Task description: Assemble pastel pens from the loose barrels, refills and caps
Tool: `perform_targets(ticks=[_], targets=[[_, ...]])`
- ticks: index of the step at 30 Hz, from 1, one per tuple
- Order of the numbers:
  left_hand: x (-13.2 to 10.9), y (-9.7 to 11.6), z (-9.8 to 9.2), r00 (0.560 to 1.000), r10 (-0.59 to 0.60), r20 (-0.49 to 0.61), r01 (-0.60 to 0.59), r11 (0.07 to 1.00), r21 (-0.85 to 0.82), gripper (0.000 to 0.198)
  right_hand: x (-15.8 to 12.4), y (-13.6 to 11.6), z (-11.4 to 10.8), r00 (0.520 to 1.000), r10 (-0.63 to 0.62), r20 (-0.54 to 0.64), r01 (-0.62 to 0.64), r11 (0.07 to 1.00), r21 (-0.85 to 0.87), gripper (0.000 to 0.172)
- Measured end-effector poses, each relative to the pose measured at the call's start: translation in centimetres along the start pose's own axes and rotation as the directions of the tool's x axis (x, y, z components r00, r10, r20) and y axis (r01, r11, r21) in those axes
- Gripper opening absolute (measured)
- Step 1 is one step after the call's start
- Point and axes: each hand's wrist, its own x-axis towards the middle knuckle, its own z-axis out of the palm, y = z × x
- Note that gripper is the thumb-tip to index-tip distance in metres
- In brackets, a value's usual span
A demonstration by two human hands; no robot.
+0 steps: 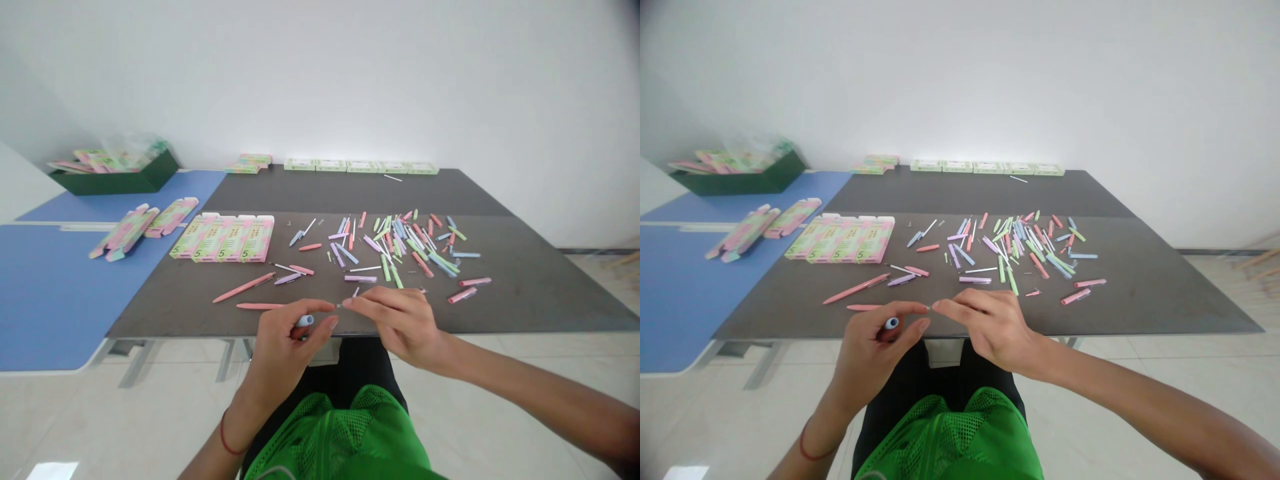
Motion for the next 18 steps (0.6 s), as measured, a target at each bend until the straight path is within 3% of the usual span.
perform_targets(ticks=[6, 11, 18], targets=[[-0.4, -0.3, -0.6, 0.974, 0.129, 0.187, -0.182, 0.936, 0.303, 0.027, 0.6, -0.7, -1.5, 0.996, -0.090, 0.028, 0.093, 0.990, -0.105, 0.040], [-0.5, -0.1, -0.2, 0.954, 0.163, 0.251, -0.242, 0.914, 0.327, 0.026, 1.0, -1.2, -1.7, 0.989, -0.102, 0.104, 0.117, 0.981, -0.152, 0.037], [-0.1, -0.5, -0.1, 0.948, 0.185, 0.258, -0.266, 0.906, 0.330, 0.022, 0.8, -1.2, -1.6, 0.986, -0.060, 0.158, 0.084, 0.985, -0.152, 0.039]])
